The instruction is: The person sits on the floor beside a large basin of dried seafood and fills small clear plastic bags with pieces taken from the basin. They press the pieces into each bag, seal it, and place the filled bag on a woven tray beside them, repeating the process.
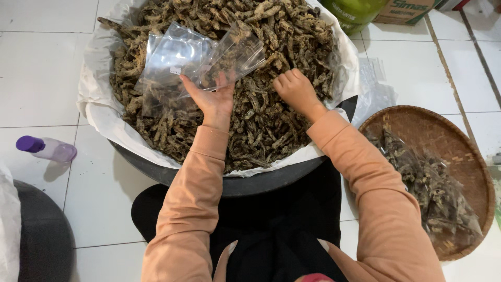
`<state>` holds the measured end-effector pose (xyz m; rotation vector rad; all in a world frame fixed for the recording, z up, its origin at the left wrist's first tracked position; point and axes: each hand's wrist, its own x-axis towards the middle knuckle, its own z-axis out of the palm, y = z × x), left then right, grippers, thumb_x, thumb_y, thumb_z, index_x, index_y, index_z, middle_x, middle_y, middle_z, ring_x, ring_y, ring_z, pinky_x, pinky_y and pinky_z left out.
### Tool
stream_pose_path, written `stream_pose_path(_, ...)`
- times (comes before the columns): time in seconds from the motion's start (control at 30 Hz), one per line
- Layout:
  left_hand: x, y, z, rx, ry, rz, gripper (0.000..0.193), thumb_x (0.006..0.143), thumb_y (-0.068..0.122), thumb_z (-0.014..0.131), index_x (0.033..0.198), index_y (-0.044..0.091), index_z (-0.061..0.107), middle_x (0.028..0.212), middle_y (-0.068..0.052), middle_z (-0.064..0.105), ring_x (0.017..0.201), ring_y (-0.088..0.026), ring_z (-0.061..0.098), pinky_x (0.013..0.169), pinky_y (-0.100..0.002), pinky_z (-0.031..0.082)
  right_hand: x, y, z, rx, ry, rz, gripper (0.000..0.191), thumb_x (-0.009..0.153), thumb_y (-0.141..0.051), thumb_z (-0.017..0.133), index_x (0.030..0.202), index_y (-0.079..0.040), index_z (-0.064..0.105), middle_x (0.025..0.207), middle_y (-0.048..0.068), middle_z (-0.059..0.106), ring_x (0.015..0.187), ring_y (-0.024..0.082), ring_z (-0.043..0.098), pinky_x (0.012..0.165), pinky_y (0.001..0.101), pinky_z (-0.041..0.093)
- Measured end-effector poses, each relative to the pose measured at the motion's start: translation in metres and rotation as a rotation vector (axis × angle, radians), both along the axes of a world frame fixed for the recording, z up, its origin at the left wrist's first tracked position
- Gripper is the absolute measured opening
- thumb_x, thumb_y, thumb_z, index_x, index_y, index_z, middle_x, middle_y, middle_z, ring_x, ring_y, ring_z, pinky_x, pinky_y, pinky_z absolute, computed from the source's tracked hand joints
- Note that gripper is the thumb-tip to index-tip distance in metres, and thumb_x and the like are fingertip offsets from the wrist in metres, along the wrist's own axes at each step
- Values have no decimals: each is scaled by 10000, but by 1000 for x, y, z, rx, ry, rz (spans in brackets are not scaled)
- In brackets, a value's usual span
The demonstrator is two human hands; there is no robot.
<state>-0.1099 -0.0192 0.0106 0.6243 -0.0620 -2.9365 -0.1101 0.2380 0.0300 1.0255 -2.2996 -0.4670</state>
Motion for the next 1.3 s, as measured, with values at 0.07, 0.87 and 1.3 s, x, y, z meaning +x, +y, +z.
stream_pose_path(0.07, -1, 0, -1, 18, -6, -11, 1105, 708, 680, 710, 1572, 361, 100, 1543, -239, 149, 1352, -358, 398, 1069, -639, 511, 0, 6, -1, -136, 9, 46, 121, 893, -94, 716, 1013, -78, 714, 920, 38, 618, 921, 215, 630, 861, 343, 513)
stream_pose_path(0.87, 1, 3, -1, -66, 18, -7, 1017, 721, 695, 687, 1551, 343, 216, 1484, -212, 206, 1275, -345, 405, 1045, -607, 502, 21, 1, 31, -357, -468, -71, 451, 789, 81, 679, 1193, -116, 712, 1124, 115, 607, 1053, 294, 577, 889, 406, 494)
stream_pose_path(1.3, 0, 4, -3, -62, 40, -15, 979, 709, 698, 699, 1526, 348, 287, 1422, -173, 272, 1170, -305, 418, 1037, -610, 506, 2, 0, 10, -985, -725, -38, 255, 1020, -126, 653, 1162, 7, 489, 958, 128, 651, 858, 304, 678, 757, 391, 531)
